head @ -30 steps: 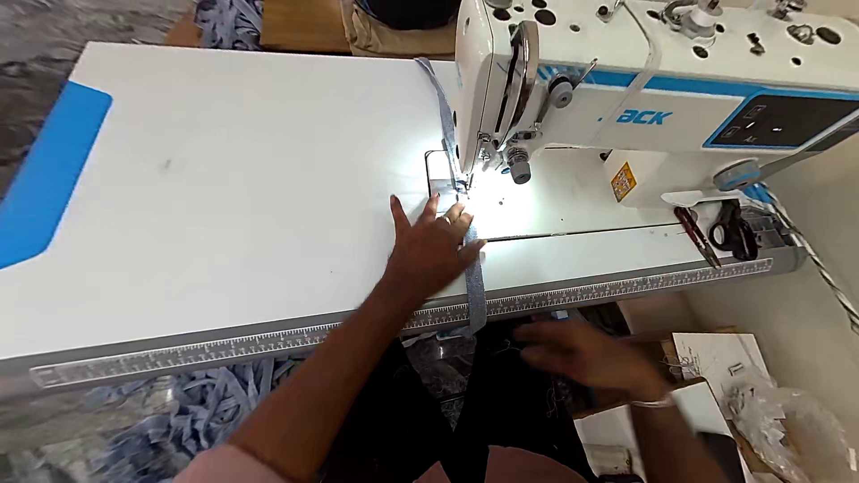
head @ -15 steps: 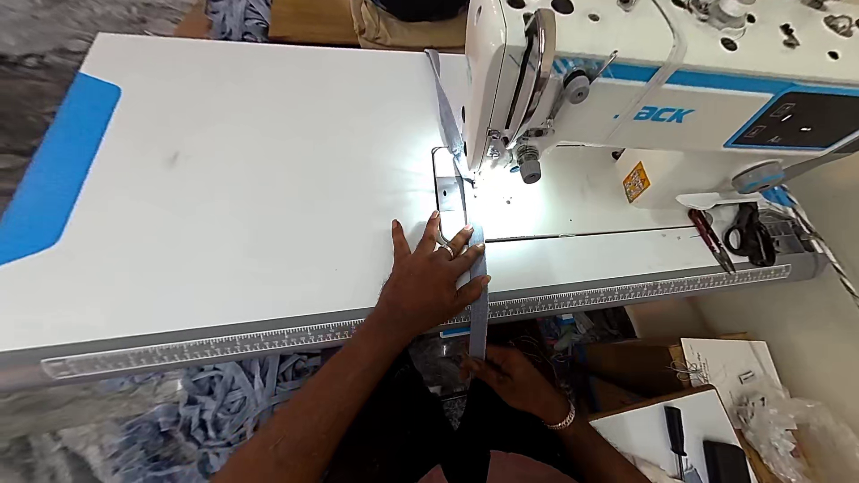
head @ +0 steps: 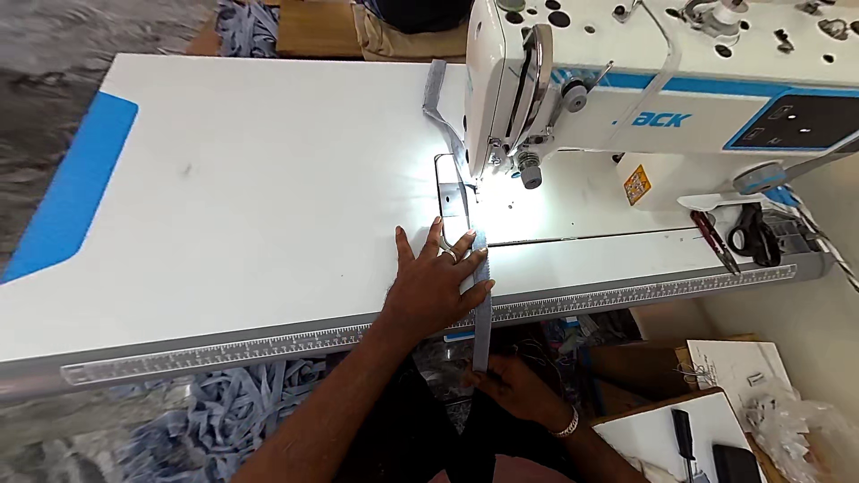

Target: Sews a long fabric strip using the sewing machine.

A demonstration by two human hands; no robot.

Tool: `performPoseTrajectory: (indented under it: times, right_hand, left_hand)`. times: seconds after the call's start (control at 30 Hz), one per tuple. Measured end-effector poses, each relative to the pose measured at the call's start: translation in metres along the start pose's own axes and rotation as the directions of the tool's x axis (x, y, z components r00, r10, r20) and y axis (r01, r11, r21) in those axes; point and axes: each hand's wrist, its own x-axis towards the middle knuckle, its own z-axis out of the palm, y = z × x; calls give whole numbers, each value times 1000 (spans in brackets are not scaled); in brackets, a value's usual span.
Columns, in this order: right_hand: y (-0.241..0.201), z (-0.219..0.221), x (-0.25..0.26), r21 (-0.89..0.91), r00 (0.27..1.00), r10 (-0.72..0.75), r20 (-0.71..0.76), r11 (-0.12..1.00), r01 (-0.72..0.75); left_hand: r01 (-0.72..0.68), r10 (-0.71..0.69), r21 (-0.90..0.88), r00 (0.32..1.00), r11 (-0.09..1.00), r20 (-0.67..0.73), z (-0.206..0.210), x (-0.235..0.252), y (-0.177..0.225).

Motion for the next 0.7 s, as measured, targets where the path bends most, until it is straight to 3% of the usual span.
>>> performPoseTrajectory:
  times: [0.2, 0.6, 0.67, 0.7]
  right_hand:
    - [-1, -1, 1, -27, 1000, 5, -23, 1000, -6]
    - [-6, -1, 1, 117, 998, -50, -48, 992, 56]
    - [-10, 0, -1, -8, 993, -55, -109, 998, 54]
    - [-15, 0, -2, -159, 983, -76, -169, 986, 49]
  left_hand:
    - [-4, 4, -1, 1000, 1000, 0, 0, 0, 0]
    - [-1, 1, 8, 1000, 1000, 21, -1, 1, 0]
    - [-12, 12, 2, 1000, 1000, 5, -1, 0, 0]
    - [-15, 15, 1, 1000, 1000, 4, -1, 0, 0]
